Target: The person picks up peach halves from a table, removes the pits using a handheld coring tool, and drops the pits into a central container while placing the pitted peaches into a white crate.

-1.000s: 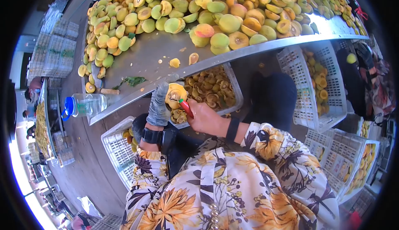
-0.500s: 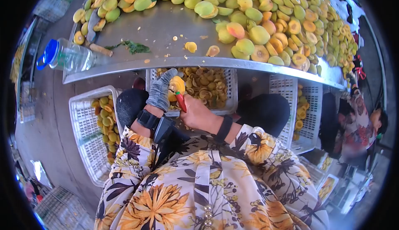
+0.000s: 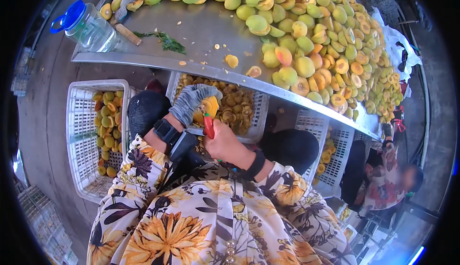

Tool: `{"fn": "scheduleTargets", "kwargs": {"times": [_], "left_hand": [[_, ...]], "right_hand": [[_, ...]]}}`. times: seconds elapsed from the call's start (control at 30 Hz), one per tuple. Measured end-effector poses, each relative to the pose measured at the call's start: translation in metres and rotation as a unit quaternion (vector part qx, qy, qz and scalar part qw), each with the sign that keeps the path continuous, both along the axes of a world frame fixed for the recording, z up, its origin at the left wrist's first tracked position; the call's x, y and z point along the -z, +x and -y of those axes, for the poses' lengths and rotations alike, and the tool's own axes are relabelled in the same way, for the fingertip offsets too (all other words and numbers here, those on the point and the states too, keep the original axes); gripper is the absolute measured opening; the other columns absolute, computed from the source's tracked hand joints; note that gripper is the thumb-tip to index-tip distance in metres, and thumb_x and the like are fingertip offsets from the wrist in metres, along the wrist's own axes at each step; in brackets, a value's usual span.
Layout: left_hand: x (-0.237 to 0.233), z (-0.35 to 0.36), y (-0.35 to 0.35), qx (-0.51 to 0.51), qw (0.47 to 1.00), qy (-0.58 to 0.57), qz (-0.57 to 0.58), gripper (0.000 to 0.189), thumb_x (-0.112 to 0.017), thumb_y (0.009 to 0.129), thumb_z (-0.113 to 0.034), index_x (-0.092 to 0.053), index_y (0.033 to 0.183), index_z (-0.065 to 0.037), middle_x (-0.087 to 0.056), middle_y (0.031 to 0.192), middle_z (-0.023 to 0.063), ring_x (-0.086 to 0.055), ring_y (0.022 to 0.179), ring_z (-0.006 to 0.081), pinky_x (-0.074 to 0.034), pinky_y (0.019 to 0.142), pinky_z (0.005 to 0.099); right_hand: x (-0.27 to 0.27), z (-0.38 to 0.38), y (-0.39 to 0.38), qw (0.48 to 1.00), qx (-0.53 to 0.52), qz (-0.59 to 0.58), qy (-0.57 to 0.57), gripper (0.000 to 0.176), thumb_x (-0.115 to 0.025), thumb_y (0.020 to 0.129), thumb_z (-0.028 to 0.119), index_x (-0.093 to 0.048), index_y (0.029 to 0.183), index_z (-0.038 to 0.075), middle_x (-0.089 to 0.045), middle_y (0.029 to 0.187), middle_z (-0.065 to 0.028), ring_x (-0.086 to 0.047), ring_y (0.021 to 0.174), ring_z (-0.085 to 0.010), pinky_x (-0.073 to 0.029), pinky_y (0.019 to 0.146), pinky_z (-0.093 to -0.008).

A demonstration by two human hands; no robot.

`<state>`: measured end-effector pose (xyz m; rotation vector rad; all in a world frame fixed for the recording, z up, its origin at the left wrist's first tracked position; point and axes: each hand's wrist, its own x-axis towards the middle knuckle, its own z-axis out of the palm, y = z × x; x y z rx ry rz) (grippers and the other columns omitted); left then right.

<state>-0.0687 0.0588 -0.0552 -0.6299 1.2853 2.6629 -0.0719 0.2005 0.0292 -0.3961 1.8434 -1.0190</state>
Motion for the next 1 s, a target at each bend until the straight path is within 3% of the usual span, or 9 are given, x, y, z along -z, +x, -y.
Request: {"fn": "scheduleTargets", "kwargs": {"times": [0.03, 0.13, 0.2, 0.3, 0.37, 0.5, 0.67, 0.83, 1.0], "left_hand": [[0.000, -0.002, 0.001, -0.030, 0.999, -0.031, -0.029, 0.025, -0.063, 0.080, -0.022, -0.065, 0.087, 0.001, -0.065, 0.079, 0.0079, -0.062, 0.071, 0.0150, -0.050, 0.064, 0.0263], [0.005, -0.009, 0.000, -0.084, 0.992, -0.070, -0.068, 0.022, -0.065, 0.079, -0.022, -0.066, 0.085, 0.000, -0.065, 0.077, 0.0051, -0.060, 0.069, 0.0115, -0.048, 0.061, 0.0244], [0.008, -0.009, -0.002, -0.107, 0.988, -0.077, -0.078, 0.020, -0.066, 0.079, -0.021, -0.067, 0.082, -0.001, -0.065, 0.074, 0.0024, -0.059, 0.067, 0.0088, -0.047, 0.058, 0.0227], [0.006, -0.002, -0.001, -0.070, 0.996, -0.045, -0.010, 0.028, -0.065, 0.080, -0.025, -0.065, 0.089, 0.001, -0.066, 0.082, 0.0079, -0.062, 0.072, 0.0145, -0.051, 0.064, 0.0258], [0.000, -0.001, 0.003, -0.092, 0.993, 0.080, -0.011, 0.032, -0.065, 0.080, -0.029, -0.063, 0.092, 0.000, -0.065, 0.084, 0.0087, -0.062, 0.073, 0.0165, -0.052, 0.065, 0.0281], [0.003, 0.004, 0.001, -0.101, 0.977, 0.177, -0.059, 0.032, -0.064, 0.080, -0.026, -0.059, 0.099, -0.001, -0.063, 0.092, 0.0111, -0.062, 0.076, 0.0220, -0.054, 0.065, 0.0339], [-0.006, -0.003, 0.006, -0.112, 0.977, 0.180, 0.029, 0.021, -0.064, 0.078, -0.021, -0.065, 0.088, -0.003, -0.064, 0.081, 0.0055, -0.060, 0.070, 0.0142, -0.050, 0.063, 0.0264], [-0.005, -0.005, 0.004, -0.141, 0.990, -0.002, -0.012, 0.018, -0.069, 0.076, -0.017, -0.066, 0.087, -0.003, -0.063, 0.078, 0.0025, -0.057, 0.067, 0.0108, -0.048, 0.060, 0.0240], [-0.011, -0.011, 0.001, -0.178, 0.975, -0.133, -0.016, 0.017, -0.068, 0.076, -0.015, -0.066, 0.087, -0.003, -0.064, 0.079, 0.0039, -0.057, 0.066, 0.0116, -0.048, 0.060, 0.0243]], "right_hand": [[-0.010, 0.004, -0.001, 0.988, 0.057, 0.135, 0.040, 0.015, -0.045, 0.076, 0.000, -0.041, 0.090, 0.001, -0.044, 0.054, -0.0039, -0.043, 0.037, -0.0116, -0.037, 0.034, -0.0274], [-0.004, 0.001, 0.002, 0.972, 0.095, 0.212, 0.013, 0.015, -0.044, 0.077, 0.000, -0.041, 0.092, 0.001, -0.042, 0.054, -0.0029, -0.040, 0.037, -0.0102, -0.036, 0.034, -0.0273], [-0.003, 0.001, 0.000, 0.972, 0.092, 0.217, 0.009, 0.015, -0.045, 0.078, 0.001, -0.039, 0.092, 0.002, -0.042, 0.055, -0.0035, -0.040, 0.038, -0.0104, -0.036, 0.034, -0.0270], [-0.004, 0.002, -0.003, 0.979, 0.067, 0.192, 0.023, 0.017, -0.046, 0.078, 0.002, -0.039, 0.093, 0.002, -0.043, 0.057, -0.0037, -0.041, 0.039, -0.0104, -0.036, 0.033, -0.0267], [-0.005, 0.000, -0.012, 0.986, 0.043, 0.158, 0.040, 0.018, -0.047, 0.078, 0.003, -0.039, 0.094, 0.002, -0.042, 0.056, -0.0034, -0.041, 0.039, -0.0103, -0.036, 0.033, -0.0266], [0.000, -0.002, -0.018, 0.979, 0.025, 0.200, -0.012, 0.018, -0.048, 0.079, 0.002, -0.041, 0.096, 0.002, -0.041, 0.054, -0.0018, -0.039, 0.036, -0.0098, -0.035, 0.033, -0.0258], [0.009, -0.004, -0.016, 0.995, -0.037, 0.095, -0.015, 0.018, -0.049, 0.079, 0.000, -0.041, 0.095, 0.002, -0.041, 0.053, -0.0015, -0.038, 0.035, -0.0095, -0.034, 0.032, -0.0251], [-0.019, 0.007, -0.016, 0.943, 0.087, 0.322, 0.017, 0.018, -0.050, 0.078, 0.003, -0.042, 0.095, 0.003, -0.041, 0.059, -0.0028, -0.036, 0.039, -0.0081, -0.034, 0.034, -0.0260], [-0.022, 0.013, -0.009, 0.909, 0.146, 0.390, -0.010, 0.019, -0.048, 0.079, 0.001, -0.041, 0.097, 0.004, -0.041, 0.061, -0.0022, -0.035, 0.039, -0.0070, -0.032, 0.034, -0.0248]]}}
